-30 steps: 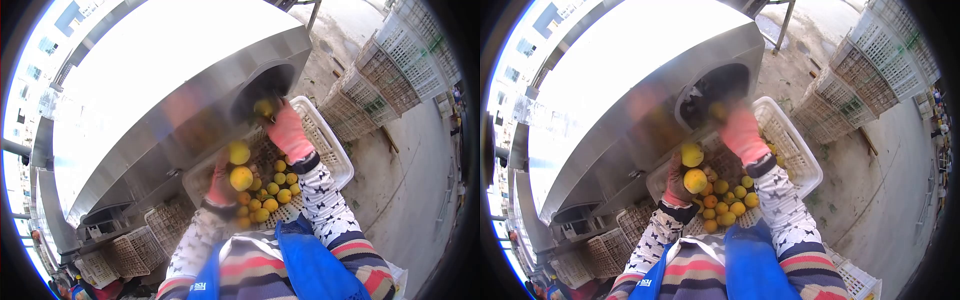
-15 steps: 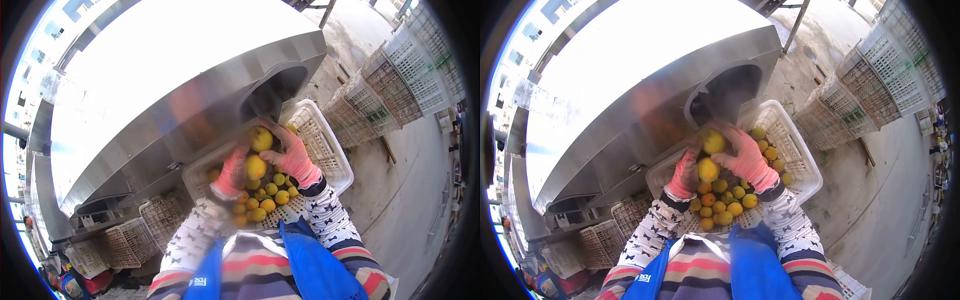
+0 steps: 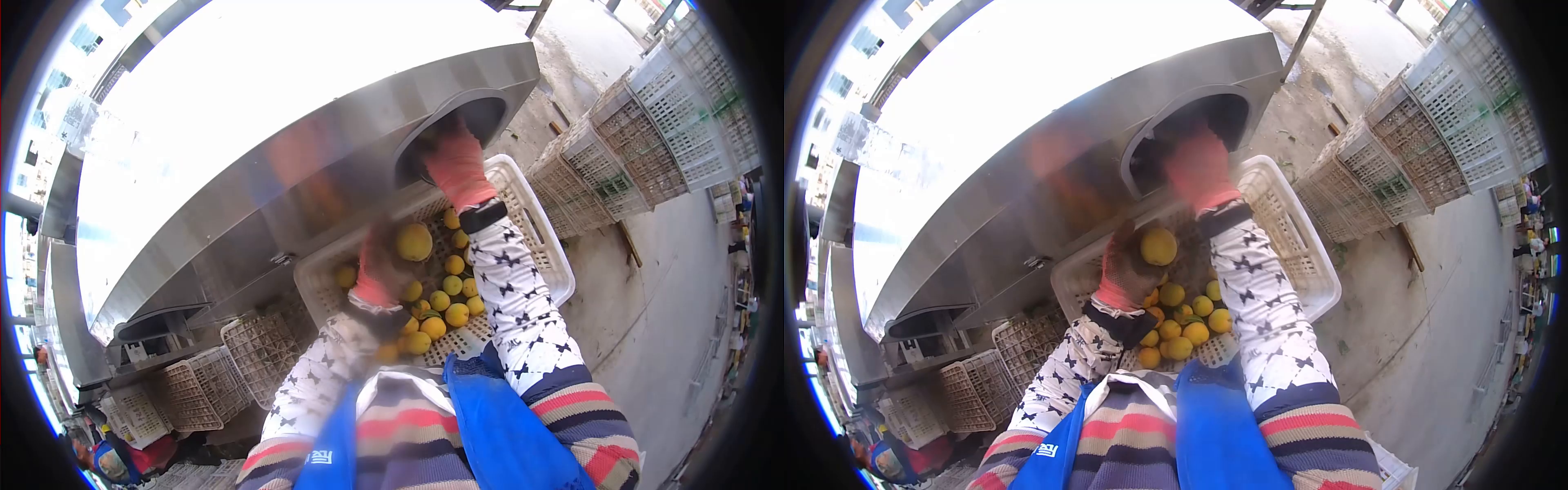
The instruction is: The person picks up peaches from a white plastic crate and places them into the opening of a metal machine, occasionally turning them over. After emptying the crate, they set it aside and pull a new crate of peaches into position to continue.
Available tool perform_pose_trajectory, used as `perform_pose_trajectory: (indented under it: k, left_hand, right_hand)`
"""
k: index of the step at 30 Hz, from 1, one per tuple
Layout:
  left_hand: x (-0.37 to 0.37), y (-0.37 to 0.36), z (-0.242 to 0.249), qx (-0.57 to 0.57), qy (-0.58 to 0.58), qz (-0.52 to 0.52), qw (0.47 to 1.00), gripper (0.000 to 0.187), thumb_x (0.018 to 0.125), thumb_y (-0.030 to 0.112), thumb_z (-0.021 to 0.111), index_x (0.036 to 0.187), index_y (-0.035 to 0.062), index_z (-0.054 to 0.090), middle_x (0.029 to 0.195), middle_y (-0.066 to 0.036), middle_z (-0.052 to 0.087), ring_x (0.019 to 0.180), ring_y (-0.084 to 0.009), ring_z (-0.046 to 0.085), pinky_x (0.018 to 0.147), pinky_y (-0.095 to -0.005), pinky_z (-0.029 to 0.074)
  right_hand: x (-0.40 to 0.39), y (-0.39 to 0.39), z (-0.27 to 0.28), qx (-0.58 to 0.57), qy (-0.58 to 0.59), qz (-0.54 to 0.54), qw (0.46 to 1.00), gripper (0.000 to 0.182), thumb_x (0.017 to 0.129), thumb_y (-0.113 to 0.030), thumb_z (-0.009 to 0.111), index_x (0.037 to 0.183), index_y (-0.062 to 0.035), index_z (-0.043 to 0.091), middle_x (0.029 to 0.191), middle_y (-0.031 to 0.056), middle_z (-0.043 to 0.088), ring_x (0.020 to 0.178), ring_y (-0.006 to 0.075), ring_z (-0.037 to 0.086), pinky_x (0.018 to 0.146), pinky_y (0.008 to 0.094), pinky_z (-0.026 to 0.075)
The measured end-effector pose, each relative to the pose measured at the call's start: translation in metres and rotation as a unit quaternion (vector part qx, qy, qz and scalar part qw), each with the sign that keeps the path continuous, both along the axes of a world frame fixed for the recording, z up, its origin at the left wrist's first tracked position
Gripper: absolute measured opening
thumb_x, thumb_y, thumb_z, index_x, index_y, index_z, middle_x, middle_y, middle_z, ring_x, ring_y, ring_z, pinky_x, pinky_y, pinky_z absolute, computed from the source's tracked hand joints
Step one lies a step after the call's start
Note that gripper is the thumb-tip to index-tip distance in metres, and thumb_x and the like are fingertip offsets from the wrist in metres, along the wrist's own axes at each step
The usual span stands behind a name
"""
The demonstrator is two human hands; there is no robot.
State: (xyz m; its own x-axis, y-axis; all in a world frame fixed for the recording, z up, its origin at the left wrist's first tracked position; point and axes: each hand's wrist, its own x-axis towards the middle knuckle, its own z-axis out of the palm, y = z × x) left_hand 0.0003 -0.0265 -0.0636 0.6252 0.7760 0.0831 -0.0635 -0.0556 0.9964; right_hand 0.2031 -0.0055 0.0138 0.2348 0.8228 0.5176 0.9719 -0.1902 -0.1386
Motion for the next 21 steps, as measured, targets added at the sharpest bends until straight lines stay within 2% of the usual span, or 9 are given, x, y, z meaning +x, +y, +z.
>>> perform_pose_trajectory:
  k: [1, 3, 5, 8, 11, 14, 17, 20, 21]
  left_hand:
    - [-0.002, 0.003, -0.022, 0.022, 0.026, -0.010, 0.999, 0.045, 0.090, 0.018, 0.068, 0.129, 0.0044, 0.053, 0.120, -0.016, 0.063, 0.101, -0.0256, 0.066, 0.086, -0.0357, 0.055]
    - [-0.003, 0.009, -0.007, 0.072, 0.072, -0.041, 0.994, 0.044, 0.089, 0.013, 0.068, 0.129, 0.0042, 0.053, 0.122, -0.016, 0.061, 0.104, -0.0254, 0.065, 0.088, -0.0356, 0.054]
    - [-0.008, 0.008, 0.052, 0.106, 0.111, -0.069, 0.986, 0.042, 0.089, 0.009, 0.065, 0.128, 0.0040, 0.053, 0.124, -0.015, 0.059, 0.109, -0.0239, 0.062, 0.092, -0.0345, 0.052]
    - [-0.006, 0.008, 0.058, 0.091, 0.143, -0.076, 0.983, 0.038, 0.090, 0.008, 0.061, 0.127, 0.0050, 0.054, 0.126, -0.013, 0.057, 0.118, -0.0205, 0.056, 0.098, -0.0323, 0.047]
    - [0.007, -0.014, 0.031, -0.224, -0.239, -0.030, 0.944, 0.036, 0.090, 0.010, 0.060, 0.126, 0.0063, 0.056, 0.123, -0.011, 0.059, 0.119, -0.0199, 0.054, 0.101, -0.0310, 0.043]
    - [0.006, -0.004, 0.034, -0.421, -0.356, -0.062, 0.832, 0.034, 0.091, 0.013, 0.060, 0.125, 0.0069, 0.057, 0.120, -0.009, 0.059, 0.115, -0.0200, 0.055, 0.097, -0.0311, 0.045]
    - [-0.009, -0.004, 0.009, -0.474, -0.214, 0.103, 0.848, 0.027, 0.094, 0.016, 0.057, 0.119, 0.0073, 0.059, 0.107, -0.007, 0.061, 0.102, -0.0196, 0.057, 0.092, -0.0313, 0.047]
    - [-0.038, -0.005, -0.081, -0.292, 0.039, 0.107, 0.950, 0.025, 0.097, 0.020, 0.053, 0.115, 0.0055, 0.062, 0.102, -0.008, 0.064, 0.095, -0.0210, 0.061, 0.086, -0.0336, 0.049]
    - [-0.046, -0.008, -0.088, -0.231, 0.106, 0.113, 0.960, 0.025, 0.098, 0.021, 0.051, 0.114, 0.0045, 0.062, 0.101, -0.009, 0.066, 0.093, -0.0218, 0.062, 0.084, -0.0346, 0.050]
  right_hand:
    - [0.001, -0.004, 0.008, 0.048, -0.080, 0.026, 0.995, 0.053, 0.077, -0.025, 0.078, 0.118, 0.0018, 0.057, 0.107, 0.0223, 0.062, 0.102, 0.0403, 0.058, 0.086, 0.0436, 0.051]
    - [-0.015, -0.037, 0.030, 0.074, 0.155, 0.056, 0.984, 0.063, 0.074, -0.030, 0.081, 0.125, 0.0005, 0.058, 0.111, 0.0190, 0.061, 0.100, 0.0341, 0.059, 0.087, 0.0407, 0.049]
    - [-0.038, -0.076, 0.028, 0.087, 0.416, 0.078, 0.902, 0.071, 0.071, -0.034, 0.083, 0.128, -0.0002, 0.058, 0.114, 0.0175, 0.060, 0.102, 0.0313, 0.059, 0.090, 0.0394, 0.048]
    - [-0.066, -0.106, 0.011, 0.011, 0.496, 0.065, 0.866, 0.077, 0.068, -0.032, 0.086, 0.132, -0.0033, 0.056, 0.117, 0.0165, 0.058, 0.106, 0.0301, 0.058, 0.094, 0.0377, 0.046]
    - [-0.082, -0.102, 0.012, -0.041, 0.471, 0.026, 0.881, 0.075, 0.067, -0.031, 0.086, 0.132, -0.0057, 0.057, 0.118, 0.0181, 0.058, 0.108, 0.0325, 0.058, 0.096, 0.0372, 0.046]
    - [-0.062, -0.093, 0.014, 0.015, 0.401, 0.011, 0.916, 0.069, 0.070, -0.027, 0.083, 0.130, -0.0067, 0.058, 0.113, 0.0172, 0.058, 0.104, 0.0321, 0.060, 0.091, 0.0396, 0.049]
    - [-0.033, -0.053, 0.019, 0.019, 0.229, -0.056, 0.972, 0.058, 0.072, -0.026, 0.082, 0.122, -0.0048, 0.060, 0.108, 0.0185, 0.060, 0.097, 0.0333, 0.061, 0.084, 0.0429, 0.051]
    - [-0.009, 0.016, -0.005, -0.024, 0.099, -0.106, 0.989, 0.048, 0.072, -0.023, 0.082, 0.112, -0.0024, 0.064, 0.104, 0.0194, 0.064, 0.089, 0.0378, 0.061, 0.079, 0.0453, 0.051]
    - [-0.009, 0.009, 0.003, 0.050, 0.113, -0.053, 0.991, 0.048, 0.073, -0.024, 0.081, 0.113, -0.0034, 0.064, 0.103, 0.0174, 0.065, 0.087, 0.0350, 0.062, 0.077, 0.0432, 0.051]
